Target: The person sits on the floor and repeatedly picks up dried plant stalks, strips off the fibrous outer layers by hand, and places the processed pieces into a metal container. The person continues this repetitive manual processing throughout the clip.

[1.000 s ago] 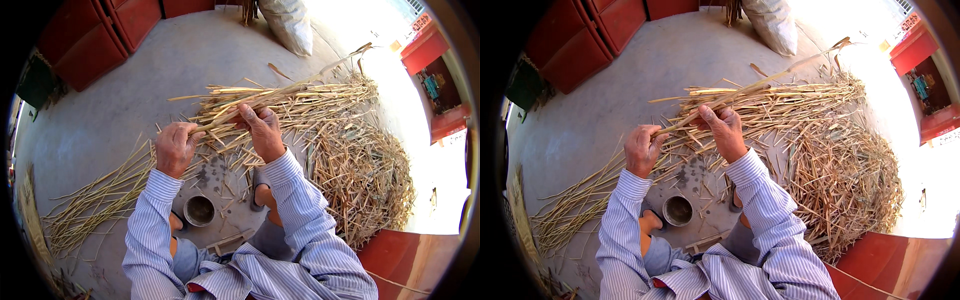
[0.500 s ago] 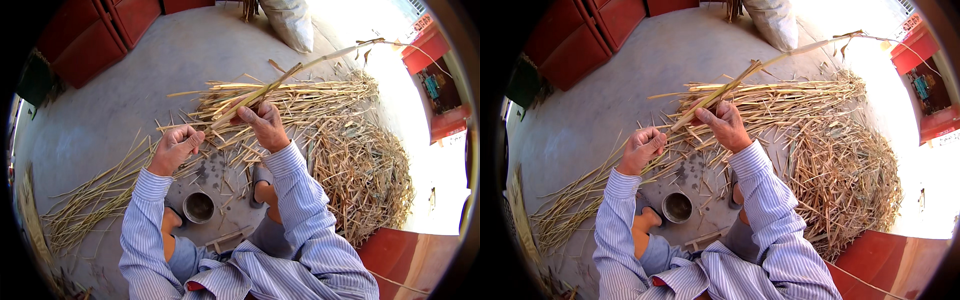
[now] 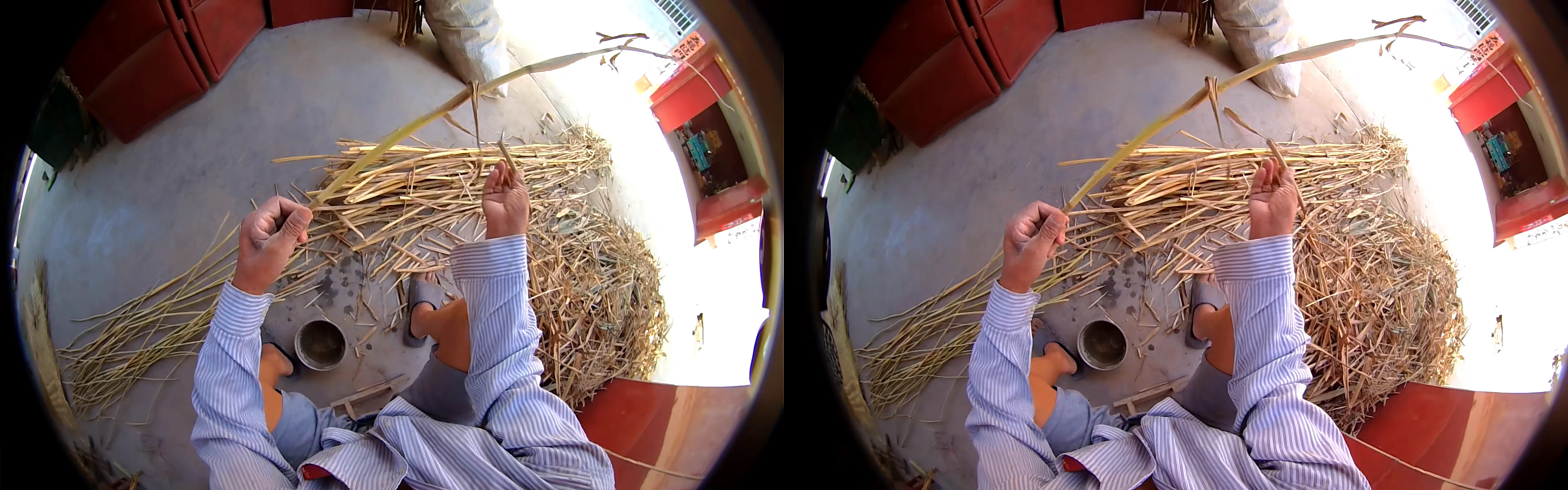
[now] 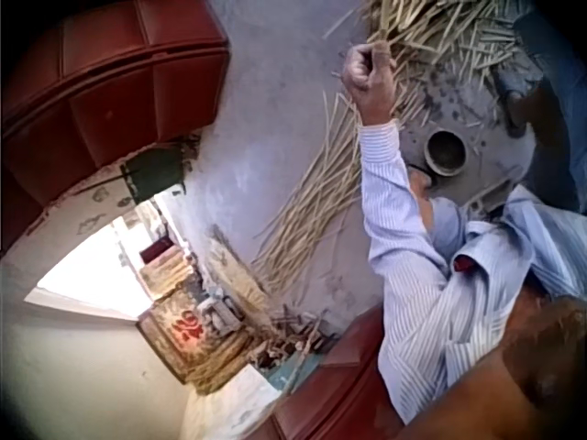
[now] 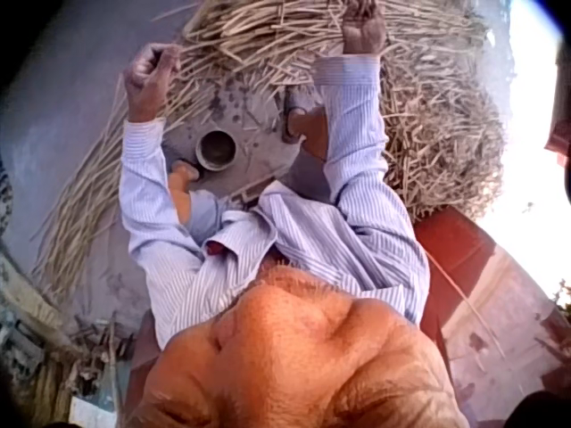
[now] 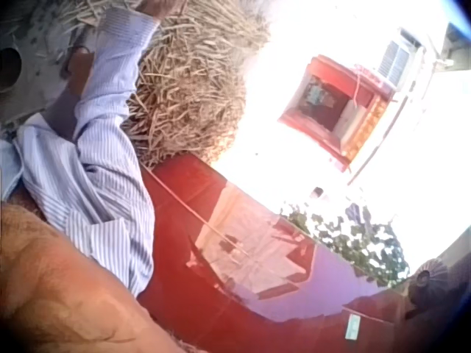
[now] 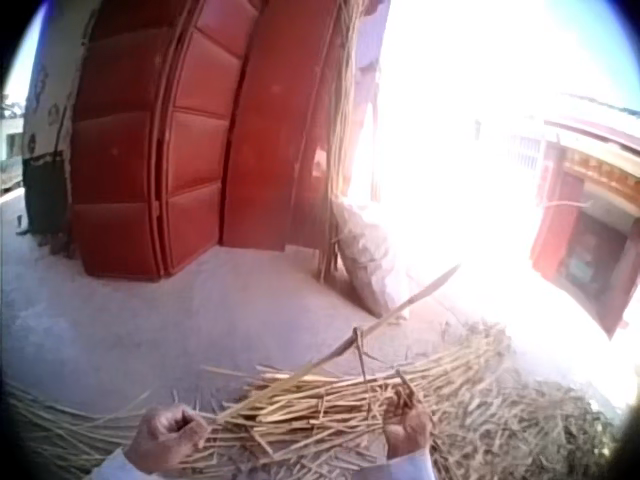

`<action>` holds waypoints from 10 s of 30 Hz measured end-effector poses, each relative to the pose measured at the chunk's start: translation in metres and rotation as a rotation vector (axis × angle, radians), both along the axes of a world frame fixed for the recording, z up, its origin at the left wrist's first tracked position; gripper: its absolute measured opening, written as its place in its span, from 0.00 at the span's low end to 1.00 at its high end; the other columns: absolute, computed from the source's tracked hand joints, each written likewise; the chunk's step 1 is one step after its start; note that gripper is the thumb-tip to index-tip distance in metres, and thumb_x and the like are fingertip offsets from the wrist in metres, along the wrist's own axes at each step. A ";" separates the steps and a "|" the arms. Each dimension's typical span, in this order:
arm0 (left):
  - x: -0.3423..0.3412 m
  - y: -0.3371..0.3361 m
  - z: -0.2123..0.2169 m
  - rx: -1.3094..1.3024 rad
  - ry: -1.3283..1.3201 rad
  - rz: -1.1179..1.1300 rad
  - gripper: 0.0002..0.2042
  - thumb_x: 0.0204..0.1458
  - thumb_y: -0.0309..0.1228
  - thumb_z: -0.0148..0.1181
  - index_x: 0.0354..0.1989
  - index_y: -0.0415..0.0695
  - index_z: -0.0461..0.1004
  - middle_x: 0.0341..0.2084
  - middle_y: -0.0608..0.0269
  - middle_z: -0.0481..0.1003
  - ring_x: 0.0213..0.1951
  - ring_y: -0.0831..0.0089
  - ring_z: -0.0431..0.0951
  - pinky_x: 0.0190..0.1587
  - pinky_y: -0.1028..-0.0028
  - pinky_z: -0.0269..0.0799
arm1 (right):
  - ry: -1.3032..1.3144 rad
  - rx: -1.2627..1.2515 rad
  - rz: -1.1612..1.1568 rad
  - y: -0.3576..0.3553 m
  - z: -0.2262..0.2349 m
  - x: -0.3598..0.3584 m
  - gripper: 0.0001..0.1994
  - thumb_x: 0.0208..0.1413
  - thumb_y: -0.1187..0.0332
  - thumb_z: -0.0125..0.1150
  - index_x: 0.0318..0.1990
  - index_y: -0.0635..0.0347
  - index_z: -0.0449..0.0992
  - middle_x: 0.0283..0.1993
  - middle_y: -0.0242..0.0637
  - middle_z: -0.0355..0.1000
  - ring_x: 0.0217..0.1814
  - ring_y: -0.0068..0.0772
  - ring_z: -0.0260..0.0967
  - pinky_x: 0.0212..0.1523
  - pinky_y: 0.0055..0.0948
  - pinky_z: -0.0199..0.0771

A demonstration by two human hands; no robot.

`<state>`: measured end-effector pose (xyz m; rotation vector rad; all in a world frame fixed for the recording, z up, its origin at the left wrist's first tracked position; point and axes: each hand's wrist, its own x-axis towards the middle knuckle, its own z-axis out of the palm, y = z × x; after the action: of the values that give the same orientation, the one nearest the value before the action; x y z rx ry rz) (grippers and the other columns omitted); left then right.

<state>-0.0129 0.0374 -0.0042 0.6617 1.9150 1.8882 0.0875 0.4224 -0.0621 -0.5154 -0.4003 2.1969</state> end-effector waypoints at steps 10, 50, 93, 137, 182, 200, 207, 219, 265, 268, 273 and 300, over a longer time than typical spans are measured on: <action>-0.004 -0.031 -0.031 -0.339 0.101 -0.115 0.13 0.56 0.36 0.64 0.29 0.37 0.73 0.19 0.69 0.72 0.24 0.84 0.69 0.25 0.79 0.64 | 0.056 0.569 0.598 -0.063 0.040 -0.018 0.12 0.60 0.71 0.60 0.49 0.64 0.73 0.46 0.45 0.77 0.48 0.36 0.75 0.47 0.28 0.78; -0.005 0.051 -0.031 -0.445 1.241 0.173 0.11 0.46 0.36 0.68 0.26 0.44 0.73 0.18 0.60 0.72 0.21 0.59 0.73 0.24 0.61 0.67 | -0.369 0.554 0.357 -0.129 0.030 -0.029 0.15 0.59 0.57 0.62 0.39 0.60 0.75 0.32 0.32 0.76 0.30 0.22 0.73 0.34 0.21 0.75; -0.024 -0.036 -0.025 -0.606 0.672 0.103 0.19 0.51 0.45 0.65 0.24 0.39 0.73 0.13 0.57 0.68 0.18 0.63 0.67 0.22 0.65 0.60 | 0.098 0.250 0.611 -0.055 0.047 -0.005 0.21 0.64 0.69 0.51 0.61 0.68 0.60 0.59 0.50 0.68 0.57 0.41 0.70 0.52 0.32 0.76; -0.007 -0.011 0.008 -0.487 1.141 0.276 0.10 0.46 0.34 0.69 0.27 0.43 0.74 0.19 0.61 0.73 0.22 0.62 0.72 0.28 0.66 0.64 | -0.348 0.354 0.547 -0.129 0.032 -0.031 0.13 0.61 0.58 0.60 0.38 0.61 0.74 0.32 0.35 0.77 0.29 0.22 0.74 0.28 0.18 0.74; -0.014 0.012 -0.012 -0.863 1.164 0.205 0.08 0.52 0.33 0.63 0.32 0.44 0.71 0.25 0.56 0.74 0.26 0.53 0.75 0.26 0.60 0.67 | -0.287 0.396 0.620 -0.125 0.029 -0.042 0.09 0.65 0.63 0.53 0.42 0.61 0.71 0.37 0.35 0.76 0.38 0.25 0.76 0.37 0.20 0.77; 0.002 0.031 -0.004 -0.517 1.013 0.198 0.11 0.55 0.37 0.61 0.28 0.42 0.74 0.20 0.59 0.72 0.22 0.60 0.73 0.24 0.65 0.67 | -0.294 0.422 0.550 -0.131 0.029 -0.041 0.11 0.62 0.61 0.58 0.41 0.61 0.74 0.38 0.37 0.79 0.37 0.24 0.77 0.37 0.20 0.77; -0.003 -0.003 0.017 -0.607 1.252 0.218 0.10 0.50 0.36 0.65 0.27 0.44 0.73 0.20 0.60 0.71 0.22 0.60 0.74 0.24 0.63 0.67 | -0.329 0.352 0.407 -0.093 0.026 -0.043 0.11 0.61 0.61 0.61 0.36 0.61 0.75 0.34 0.36 0.78 0.31 0.22 0.76 0.28 0.17 0.74; 0.001 0.001 0.017 -0.530 0.992 0.182 0.08 0.51 0.32 0.65 0.28 0.41 0.75 0.21 0.57 0.75 0.24 0.59 0.75 0.25 0.64 0.67 | -0.272 0.326 0.480 -0.119 0.018 -0.047 0.10 0.61 0.61 0.60 0.39 0.59 0.74 0.35 0.35 0.77 0.32 0.22 0.74 0.30 0.18 0.77; 0.008 0.010 0.002 -0.520 0.865 0.135 0.08 0.50 0.29 0.64 0.28 0.40 0.72 0.21 0.54 0.74 0.23 0.57 0.75 0.25 0.64 0.66 | -0.315 0.359 0.744 -0.178 0.012 -0.054 0.10 0.61 0.62 0.61 0.42 0.59 0.74 0.38 0.36 0.78 0.37 0.23 0.77 0.36 0.20 0.77; 0.009 0.008 0.001 -0.508 0.864 0.119 0.08 0.51 0.28 0.63 0.27 0.39 0.71 0.20 0.55 0.73 0.23 0.59 0.75 0.25 0.65 0.65 | -0.354 0.358 0.687 -0.180 0.023 -0.053 0.11 0.60 0.59 0.61 0.38 0.58 0.76 0.34 0.31 0.78 0.32 0.21 0.74 0.33 0.18 0.75; 0.003 -0.036 0.031 -0.568 0.593 0.006 0.08 0.53 0.28 0.63 0.29 0.38 0.71 0.17 0.62 0.69 0.20 0.77 0.67 0.23 0.75 0.61 | -0.293 0.258 0.500 -0.109 0.017 -0.053 0.10 0.59 0.62 0.63 0.36 0.60 0.75 0.31 0.33 0.76 0.30 0.22 0.73 0.27 0.18 0.73; 0.006 0.000 0.022 -0.618 0.895 0.065 0.09 0.50 0.31 0.64 0.26 0.41 0.71 0.20 0.53 0.75 0.24 0.54 0.76 0.25 0.62 0.67 | -0.319 0.253 0.750 -0.198 0.020 -0.049 0.10 0.62 0.62 0.60 0.41 0.59 0.74 0.37 0.35 0.77 0.36 0.25 0.76 0.37 0.22 0.78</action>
<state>-0.0065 0.0377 0.0183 1.3627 2.8672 0.9260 0.0382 0.2247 -0.0417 -0.6454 -1.1825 2.7086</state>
